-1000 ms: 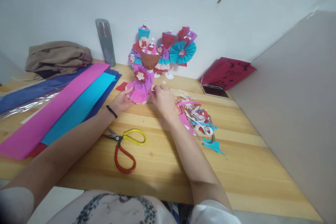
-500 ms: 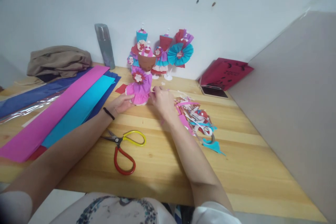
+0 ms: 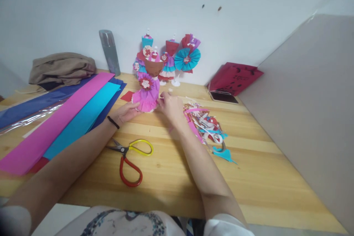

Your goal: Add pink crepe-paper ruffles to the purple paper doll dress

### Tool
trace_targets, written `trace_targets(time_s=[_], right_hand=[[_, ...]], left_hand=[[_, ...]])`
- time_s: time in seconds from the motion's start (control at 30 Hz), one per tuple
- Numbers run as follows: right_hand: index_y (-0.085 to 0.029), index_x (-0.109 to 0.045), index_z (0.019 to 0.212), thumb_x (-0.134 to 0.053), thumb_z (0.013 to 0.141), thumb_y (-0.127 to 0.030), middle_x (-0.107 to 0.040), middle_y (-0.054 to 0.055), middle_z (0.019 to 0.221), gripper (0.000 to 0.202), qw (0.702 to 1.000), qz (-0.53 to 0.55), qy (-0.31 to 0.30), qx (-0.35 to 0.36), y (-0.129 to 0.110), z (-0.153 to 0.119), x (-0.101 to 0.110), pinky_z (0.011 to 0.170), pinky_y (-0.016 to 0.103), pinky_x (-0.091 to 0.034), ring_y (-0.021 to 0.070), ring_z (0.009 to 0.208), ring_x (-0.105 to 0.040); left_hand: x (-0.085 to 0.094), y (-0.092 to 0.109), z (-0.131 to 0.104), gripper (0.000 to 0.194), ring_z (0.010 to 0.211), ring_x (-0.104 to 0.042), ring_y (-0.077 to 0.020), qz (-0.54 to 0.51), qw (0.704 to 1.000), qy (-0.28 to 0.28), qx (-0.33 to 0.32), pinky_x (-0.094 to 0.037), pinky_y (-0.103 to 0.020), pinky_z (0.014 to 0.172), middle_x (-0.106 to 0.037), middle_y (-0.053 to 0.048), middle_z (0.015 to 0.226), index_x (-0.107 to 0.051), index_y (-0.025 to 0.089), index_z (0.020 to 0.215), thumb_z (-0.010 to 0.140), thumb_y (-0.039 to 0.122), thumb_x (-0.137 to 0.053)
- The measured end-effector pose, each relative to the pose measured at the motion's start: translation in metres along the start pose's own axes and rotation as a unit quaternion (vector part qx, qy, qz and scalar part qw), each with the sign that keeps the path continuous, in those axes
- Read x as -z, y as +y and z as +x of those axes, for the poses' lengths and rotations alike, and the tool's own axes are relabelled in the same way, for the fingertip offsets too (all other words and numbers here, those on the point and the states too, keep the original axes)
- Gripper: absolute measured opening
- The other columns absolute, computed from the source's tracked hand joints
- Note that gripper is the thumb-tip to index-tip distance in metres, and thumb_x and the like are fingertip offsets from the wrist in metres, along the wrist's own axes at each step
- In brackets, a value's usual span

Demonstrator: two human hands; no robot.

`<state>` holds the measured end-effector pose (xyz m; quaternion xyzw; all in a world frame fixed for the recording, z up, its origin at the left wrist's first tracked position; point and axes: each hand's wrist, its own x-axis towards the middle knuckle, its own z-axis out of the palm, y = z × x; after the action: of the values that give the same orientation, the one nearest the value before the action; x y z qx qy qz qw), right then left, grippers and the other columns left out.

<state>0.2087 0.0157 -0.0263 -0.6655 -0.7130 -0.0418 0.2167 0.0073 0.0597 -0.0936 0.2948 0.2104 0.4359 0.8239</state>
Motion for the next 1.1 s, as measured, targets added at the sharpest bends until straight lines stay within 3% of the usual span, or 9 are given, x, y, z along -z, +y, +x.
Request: trace_targets(time_s=[0.1, 0.27, 0.37, 0.57, 0.63, 0.77, 0.87, 1.0, 1.1], right_hand=[[-0.015, -0.072, 0.097, -0.06, 0.084, -0.033, -0.075, 0.01, 0.085, 0.025, 0.993, 0.115, -0.013, -0.022, 0.006, 0.004, -0.002, 0.066, 0.03, -0.039, 0.0223, 0.076, -0.065], [-0.016, -0.066, 0.079, -0.058, 0.077, -0.036, -0.063, 0.001, 0.064, 0.021, 0.931, 0.354, -0.07, -0.058, 0.015, 0.01, -0.001, 0.057, 0.026, -0.039, 0.0135, 0.057, -0.052], [-0.016, -0.067, 0.083, -0.061, 0.076, -0.037, -0.06, -0.001, 0.063, 0.023, 0.908, 0.401, -0.104, -0.066, 0.018, 0.009, 0.003, 0.054, 0.025, -0.039, 0.0119, 0.054, -0.048], [-0.016, -0.068, 0.082, -0.07, 0.068, -0.034, -0.065, 0.001, 0.065, 0.022, 0.864, 0.459, -0.185, -0.087, 0.017, 0.006, 0.006, 0.056, 0.027, -0.043, 0.013, 0.055, -0.054], [-0.016, -0.068, 0.081, -0.068, 0.068, -0.032, -0.064, 0.001, 0.064, 0.021, 0.87, 0.448, -0.189, -0.083, 0.017, 0.006, 0.005, 0.055, 0.027, -0.042, 0.0136, 0.054, -0.054], [-0.016, -0.067, 0.078, -0.066, 0.072, -0.034, -0.057, -0.002, 0.056, 0.019, 0.929, 0.349, -0.12, -0.024, 0.016, 0.006, 0.008, 0.052, 0.025, -0.032, 0.0112, 0.051, -0.045], [-0.016, -0.067, 0.08, -0.066, 0.076, -0.042, -0.054, -0.003, 0.055, 0.026, 0.953, 0.287, -0.094, 0.009, 0.018, 0.006, 0.014, 0.052, 0.026, -0.028, 0.0106, 0.051, -0.043], [-0.016, -0.07, 0.089, -0.069, 0.076, -0.039, -0.058, -0.002, 0.059, 0.027, 0.965, 0.242, -0.105, 0.015, 0.022, 0.007, 0.016, 0.055, 0.026, -0.032, 0.0125, 0.054, -0.049], [-0.017, -0.073, 0.091, -0.068, 0.078, -0.03, -0.067, 0.003, 0.071, 0.019, 0.986, 0.153, -0.07, 0.023, 0.021, 0.008, 0.012, 0.061, 0.028, -0.036, 0.0169, 0.065, -0.058]], left_hand=[[0.001, 0.001, 0.001, 0.031, 0.104, -0.072, -0.0236, -0.011, 1.0, 0.016, 0.006, -0.053, -0.041, 0.102, -0.076, -0.013, 0.102, -0.071, 0.011, 0.113, 0.084, 0.001, -0.063], [-0.001, 0.002, 0.004, 0.018, 0.077, -0.072, -0.0178, -0.049, 0.996, 0.077, -0.014, -0.057, -0.035, 0.089, -0.074, -0.007, 0.079, -0.071, 0.013, 0.098, 0.091, 0.005, -0.056], [-0.003, 0.003, 0.007, 0.017, 0.056, -0.064, -0.0125, -0.055, 0.995, 0.084, -0.02, -0.057, -0.028, 0.073, -0.067, -0.002, 0.065, -0.068, 0.014, 0.087, 0.094, 0.008, -0.054], [0.0, 0.005, 0.013, 0.018, 0.047, -0.059, -0.0118, -0.058, 0.993, 0.103, -0.012, -0.049, -0.024, 0.054, -0.063, 0.001, 0.056, -0.062, 0.015, 0.075, 0.093, 0.014, -0.06], [0.002, 0.005, 0.015, 0.019, 0.046, -0.059, -0.0124, -0.056, 0.993, 0.107, -0.006, -0.048, -0.024, 0.053, -0.061, 0.001, 0.054, -0.061, 0.015, 0.074, 0.093, 0.016, -0.06], [0.003, 0.005, 0.017, 0.01, 0.045, -0.06, -0.0137, -0.05, 0.993, 0.105, 0.002, -0.051, -0.027, 0.056, -0.062, 0.001, 0.054, -0.066, 0.015, 0.085, 0.092, 0.016, -0.06], [0.003, 0.005, 0.017, 0.008, 0.05, -0.063, -0.0149, -0.044, 0.994, 0.102, 0.0, -0.054, -0.029, 0.06, -0.065, -0.001, 0.059, -0.068, 0.015, 0.09, 0.092, 0.016, -0.06], [0.001, 0.005, 0.015, 0.01, 0.057, -0.067, -0.0152, -0.053, 0.994, 0.096, -0.008, -0.054, -0.028, 0.061, -0.07, -0.003, 0.067, -0.068, 0.014, 0.087, 0.092, 0.014, -0.06], [-0.001, 0.006, 0.014, 0.014, 0.058, -0.067, -0.0148, -0.057, 0.994, 0.096, 0.0, -0.053, -0.027, 0.059, -0.071, -0.003, 0.067, -0.068, 0.013, 0.084, 0.094, 0.014, -0.058]])
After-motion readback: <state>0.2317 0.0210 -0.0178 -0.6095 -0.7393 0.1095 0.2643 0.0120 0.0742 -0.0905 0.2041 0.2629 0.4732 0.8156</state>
